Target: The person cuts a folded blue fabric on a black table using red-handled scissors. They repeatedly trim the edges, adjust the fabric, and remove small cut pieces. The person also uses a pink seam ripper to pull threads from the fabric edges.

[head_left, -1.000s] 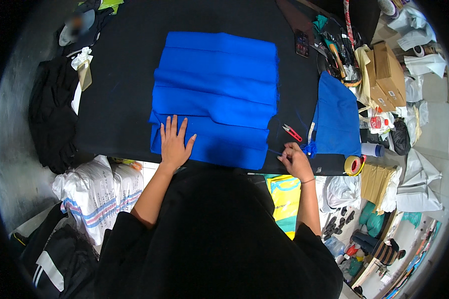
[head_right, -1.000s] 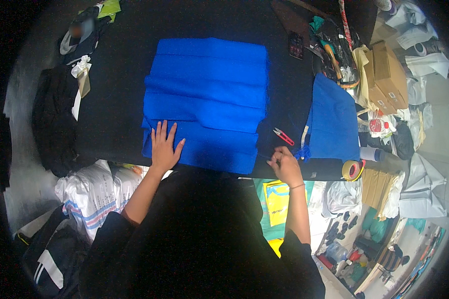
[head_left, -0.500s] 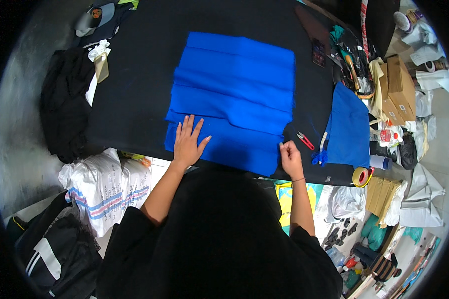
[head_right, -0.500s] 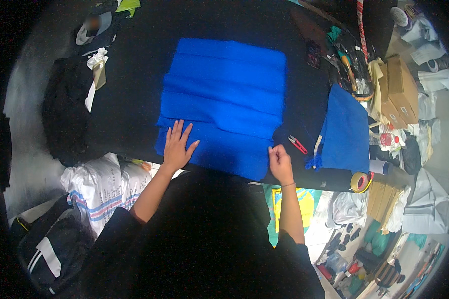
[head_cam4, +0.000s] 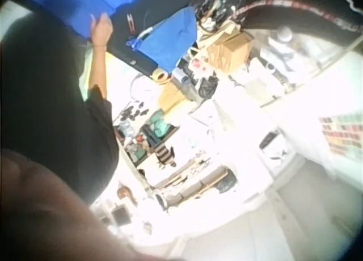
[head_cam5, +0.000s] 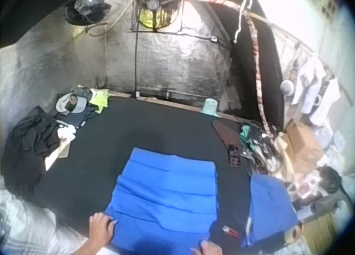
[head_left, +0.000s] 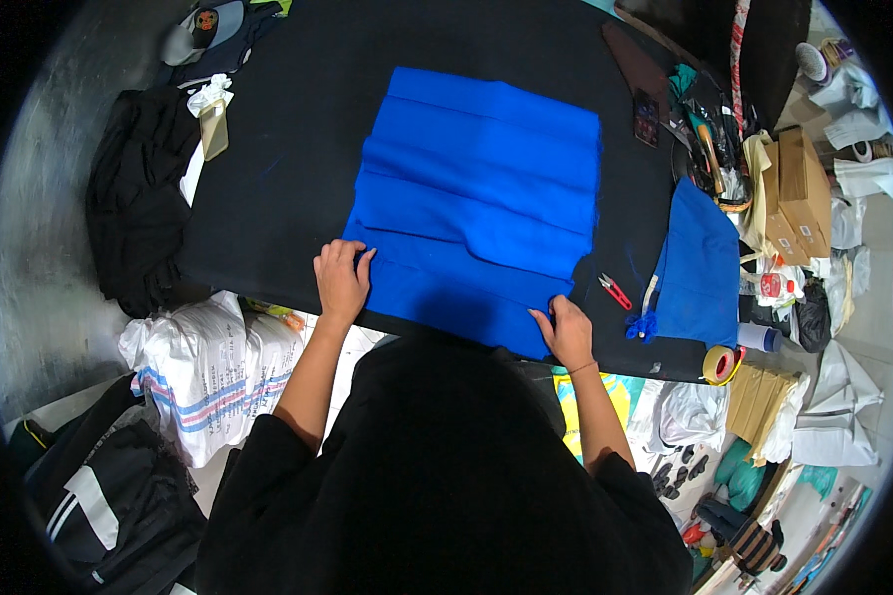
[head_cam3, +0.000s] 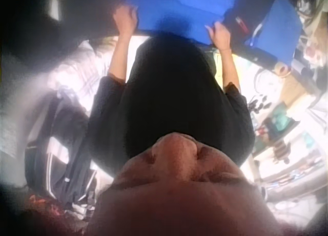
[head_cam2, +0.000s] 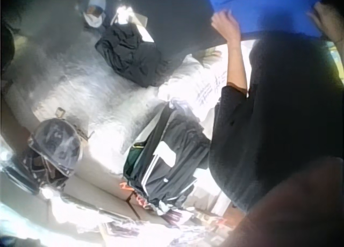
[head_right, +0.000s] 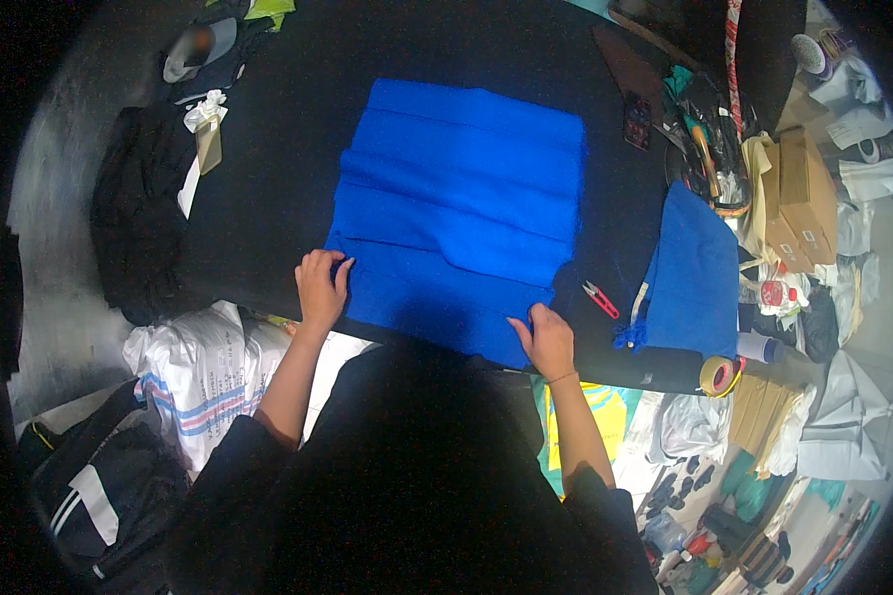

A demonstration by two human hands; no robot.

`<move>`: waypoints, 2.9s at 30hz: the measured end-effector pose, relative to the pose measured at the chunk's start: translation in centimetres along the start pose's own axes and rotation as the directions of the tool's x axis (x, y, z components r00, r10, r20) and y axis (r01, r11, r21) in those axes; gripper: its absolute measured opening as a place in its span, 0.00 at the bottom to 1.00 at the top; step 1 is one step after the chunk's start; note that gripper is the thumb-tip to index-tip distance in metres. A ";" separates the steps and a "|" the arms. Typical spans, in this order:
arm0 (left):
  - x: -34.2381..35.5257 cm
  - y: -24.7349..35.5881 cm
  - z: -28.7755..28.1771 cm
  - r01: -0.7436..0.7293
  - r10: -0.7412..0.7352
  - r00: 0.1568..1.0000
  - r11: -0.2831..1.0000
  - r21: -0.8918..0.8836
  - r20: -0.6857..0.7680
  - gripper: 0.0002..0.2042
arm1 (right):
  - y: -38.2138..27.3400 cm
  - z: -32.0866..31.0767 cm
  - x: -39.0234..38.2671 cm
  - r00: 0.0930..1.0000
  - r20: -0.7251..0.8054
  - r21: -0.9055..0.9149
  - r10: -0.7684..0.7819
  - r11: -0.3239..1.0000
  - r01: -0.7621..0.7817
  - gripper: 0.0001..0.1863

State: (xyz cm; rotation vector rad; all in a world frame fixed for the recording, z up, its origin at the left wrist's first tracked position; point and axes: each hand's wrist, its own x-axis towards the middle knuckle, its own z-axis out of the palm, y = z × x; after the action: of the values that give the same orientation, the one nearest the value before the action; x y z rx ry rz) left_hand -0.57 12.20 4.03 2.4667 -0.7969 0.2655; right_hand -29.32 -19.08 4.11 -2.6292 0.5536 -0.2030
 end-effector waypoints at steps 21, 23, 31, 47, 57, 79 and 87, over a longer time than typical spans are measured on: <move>-0.3 -5.7 0.7 0.565 -0.537 0.825 0.792 -0.231 0.177 0.06 | 0.1 0.8 0.1 0.998 -0.059 -0.010 0.015 1.000 -0.016 0.23; 0.4 -4.4 0.0 0.418 -0.412 0.903 0.908 -0.025 0.120 0.05 | 0.2 0.6 0.0 0.998 -0.055 0.000 0.011 1.000 -0.011 0.23; -0.9 2.2 1.1 -0.132 0.131 0.969 0.991 -0.010 0.209 0.25 | -0.6 -0.1 0.1 0.997 -0.024 0.070 0.070 0.995 -0.068 0.22; -0.9 2.5 2.3 -0.188 0.115 0.908 0.971 0.146 0.403 0.36 | 15.9 -14.4 -9.2 0.847 -0.232 -0.050 0.478 0.864 -0.501 0.18; -0.4 2.5 1.5 -0.204 0.143 0.891 0.974 0.098 0.430 0.41 | 21.2 -15.7 -11.4 0.809 -0.446 -0.330 0.383 0.770 -0.546 0.11; 1.3 8.5 2.5 -0.234 0.247 0.958 0.967 -0.103 0.145 0.16 | 16.3 -11.0 -10.4 0.825 -0.315 0.189 0.470 0.883 -0.430 0.06; 0.6 15.3 4.5 -0.298 0.442 0.841 0.860 -0.414 0.311 0.15 | 13.6 -10.3 -8.4 0.835 -0.346 -0.047 0.427 0.881 -0.471 0.12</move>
State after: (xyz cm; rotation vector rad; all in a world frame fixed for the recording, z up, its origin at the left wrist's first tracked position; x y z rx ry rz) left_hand -8.99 -1.07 6.94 2.0262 -1.3797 -0.2408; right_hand -44.09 -30.79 6.75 -2.5066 1.3231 -0.4702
